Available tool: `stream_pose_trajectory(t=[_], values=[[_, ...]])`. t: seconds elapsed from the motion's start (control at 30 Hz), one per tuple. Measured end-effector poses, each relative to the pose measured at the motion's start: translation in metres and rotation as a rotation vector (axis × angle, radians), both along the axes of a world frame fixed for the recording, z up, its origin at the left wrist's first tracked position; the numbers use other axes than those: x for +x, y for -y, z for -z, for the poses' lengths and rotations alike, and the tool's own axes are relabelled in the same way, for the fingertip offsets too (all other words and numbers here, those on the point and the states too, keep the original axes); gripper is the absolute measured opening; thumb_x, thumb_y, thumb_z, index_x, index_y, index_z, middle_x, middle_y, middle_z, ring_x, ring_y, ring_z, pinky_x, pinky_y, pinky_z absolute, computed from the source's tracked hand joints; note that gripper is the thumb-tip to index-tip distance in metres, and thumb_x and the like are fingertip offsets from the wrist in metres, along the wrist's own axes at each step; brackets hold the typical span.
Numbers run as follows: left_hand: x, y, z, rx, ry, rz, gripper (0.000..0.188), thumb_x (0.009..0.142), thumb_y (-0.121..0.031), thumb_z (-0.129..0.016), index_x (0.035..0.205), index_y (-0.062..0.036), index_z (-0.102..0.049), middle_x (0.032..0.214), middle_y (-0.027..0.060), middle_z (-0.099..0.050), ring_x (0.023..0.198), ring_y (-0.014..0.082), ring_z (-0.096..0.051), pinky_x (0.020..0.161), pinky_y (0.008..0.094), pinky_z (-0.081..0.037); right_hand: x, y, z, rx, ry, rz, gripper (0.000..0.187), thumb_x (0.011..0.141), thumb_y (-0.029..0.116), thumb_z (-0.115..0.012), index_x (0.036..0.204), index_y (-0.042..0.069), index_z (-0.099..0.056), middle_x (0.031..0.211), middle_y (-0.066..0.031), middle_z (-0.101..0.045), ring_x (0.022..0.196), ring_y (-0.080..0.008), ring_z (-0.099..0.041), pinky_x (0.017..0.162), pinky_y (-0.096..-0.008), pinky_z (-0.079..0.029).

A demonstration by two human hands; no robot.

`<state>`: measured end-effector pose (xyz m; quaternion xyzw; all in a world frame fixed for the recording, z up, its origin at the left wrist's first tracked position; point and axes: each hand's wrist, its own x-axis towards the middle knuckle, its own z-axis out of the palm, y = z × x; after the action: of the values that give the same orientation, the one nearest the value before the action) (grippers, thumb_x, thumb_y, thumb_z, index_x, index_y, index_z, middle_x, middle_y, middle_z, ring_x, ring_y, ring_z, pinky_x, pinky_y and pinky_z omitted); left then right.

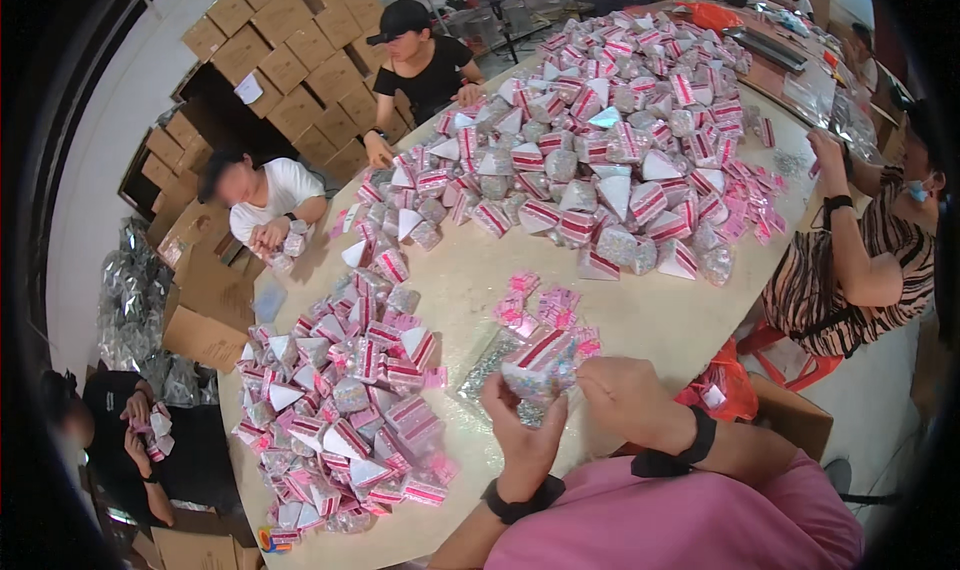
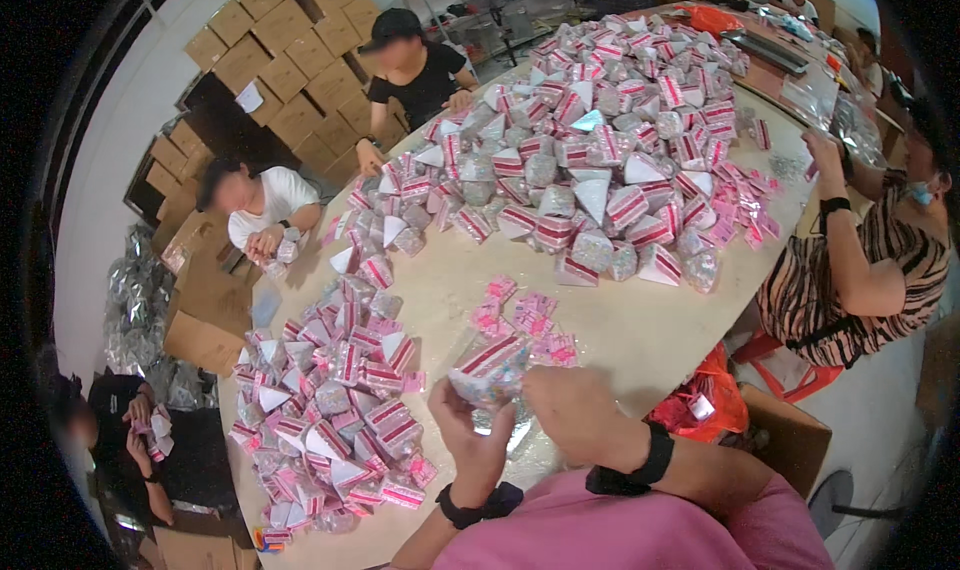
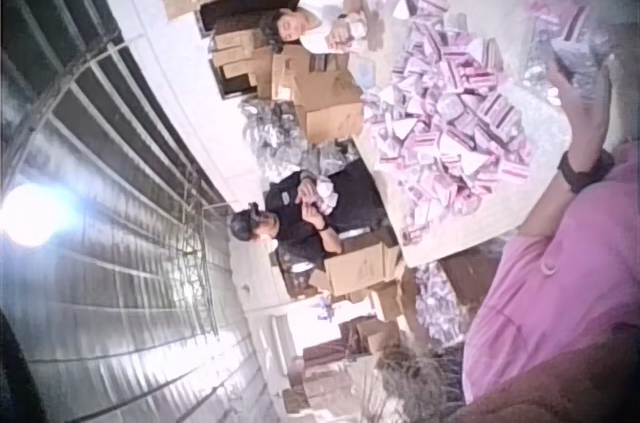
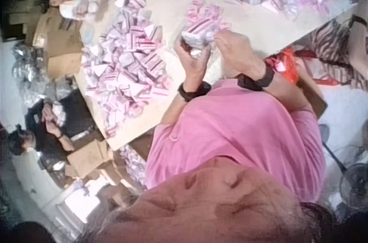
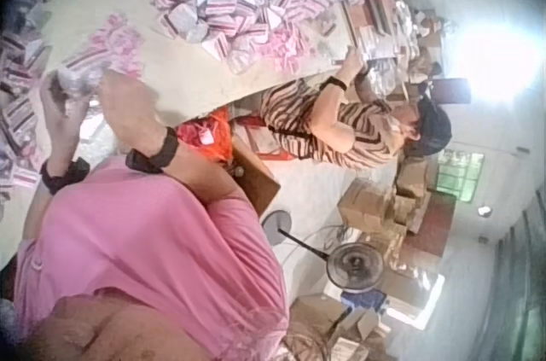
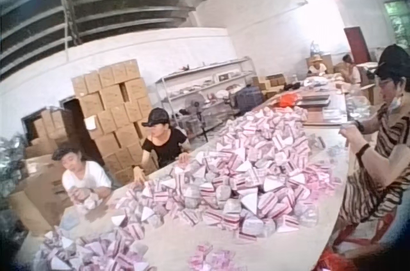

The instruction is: Packing small triangular favor boxes into plastic bags and cardboard boxes.

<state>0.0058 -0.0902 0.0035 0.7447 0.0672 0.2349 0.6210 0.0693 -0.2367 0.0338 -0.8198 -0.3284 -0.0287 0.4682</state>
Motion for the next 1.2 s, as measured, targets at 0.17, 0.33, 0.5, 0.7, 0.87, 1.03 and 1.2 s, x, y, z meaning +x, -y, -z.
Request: stream_pose_trajectory(t=[0.17, 0.33, 0.5, 0.7, 0.87, 1.03, 1.2], values=[[0.001, -0.006, 0.007, 0.05, -0.036, 0.015, 0.074, 0.071, -0.002, -0.07, 0.13, 0.0012, -0.025, 0.122, 0.0149, -0.04, 0.113, 0.0219, -0.045, 0.097, 0.0348, -0.038, -0.002, -0.005, 0.002, 0.118, -0.269, 0.042, 0.009, 0.085, 0.007, -0.055, 0.091, 0.0, -0.054, 0.072, -0.0143, -0.06, 0.066, -0.0231, -0.062, 0.056, -0.0334, -0.047], [0.0, -0.01, 0.019, -0.034, -0.12, 0.051, 0.073, 0.072, -0.003, -0.07, 0.13, 0.0001, -0.026, 0.122, 0.0144, -0.04, 0.112, 0.0209, -0.046, 0.096, 0.0353, -0.039, 0.008, -0.004, 0.008, 0.299, -0.84, -0.124, 0.012, 0.084, 0.009, -0.058, 0.091, 0.002, -0.05, 0.071, -0.0102, -0.062, 0.064, -0.016, -0.063, 0.052, -0.0283, -0.047], [0.002, -0.023, 0.03, 0.039, -0.254, 0.041, 0.071, 0.072, -0.005, -0.072, 0.128, 0.0005, -0.03, 0.118, 0.0133, -0.044, 0.106, 0.0196, -0.05, 0.091, 0.0332, -0.044, 0.019, -0.012, 0.017, 0.26, -0.934, -0.207, 0.013, 0.087, 0.003, -0.055, 0.095, -0.001, -0.046, 0.079, -0.0109, -0.061, 0.069, -0.0138, -0.062, 0.056, -0.0259, -0.052], [0.01, -0.071, 0.056, -0.202, -0.347, -0.06, 0.056, 0.076, -0.016, -0.071, 0.12, 0.0003, -0.04, 0.107, 0.011, -0.053, 0.094, 0.0164, -0.055, 0.078, 0.0304, -0.048, 0.021, -0.013, 0.068, 0.163, -0.717, -0.186, 0.025, 0.085, 0.015, -0.06, 0.103, -0.001, -0.054, 0.081, -0.0086, -0.061, 0.074, -0.0132, -0.06, 0.067, -0.0283, -0.048], [-0.018, -0.193, 0.017, -0.214, -0.165, -0.484, 0.059, 0.083, -0.014, -0.06, 0.135, -0.006, -0.034, 0.122, 0.0112, -0.048, 0.109, 0.0242, -0.049, 0.092, 0.0351, -0.041, 0.027, 0.001, 0.064, -0.039, -0.879, -0.199, 0.023, 0.085, 0.015, -0.06, 0.1, -0.001, -0.056, 0.08, -0.0094, -0.062, 0.073, -0.0148, -0.062, 0.065, -0.0282, -0.047], [-0.042, -0.226, -0.016, 0.135, -0.028, -0.712, 0.071, 0.085, -0.003, -0.056, 0.144, 0.0019, -0.016, 0.144, 0.019, -0.028, 0.13, 0.0243, -0.032, 0.104, 0.0362, -0.031, 0.028, 0.013, 0.082, -0.083, -0.96, -0.187, 0.021, 0.084, 0.017, -0.058, 0.096, -0.001, -0.057, 0.077, -0.0096, -0.062, 0.071, -0.0155, -0.065, 0.062, -0.027, -0.046], [-0.028, -0.175, 0.06, 0.446, -0.46, -0.31, 0.04, 0.078, -0.011, -0.065, 0.116, -0.0007, -0.057, 0.112, 0.0158, -0.06, 0.107, 0.0281, -0.055, 0.094, 0.0365, -0.041, 0.032, 0.012, 0.088, -0.107, -0.971, -0.221, 0.022, 0.084, 0.018, -0.057, 0.093, -0.001, -0.058, 0.076, -0.0099, -0.062, 0.071, -0.0147, -0.065, 0.063, -0.0274, -0.047]])
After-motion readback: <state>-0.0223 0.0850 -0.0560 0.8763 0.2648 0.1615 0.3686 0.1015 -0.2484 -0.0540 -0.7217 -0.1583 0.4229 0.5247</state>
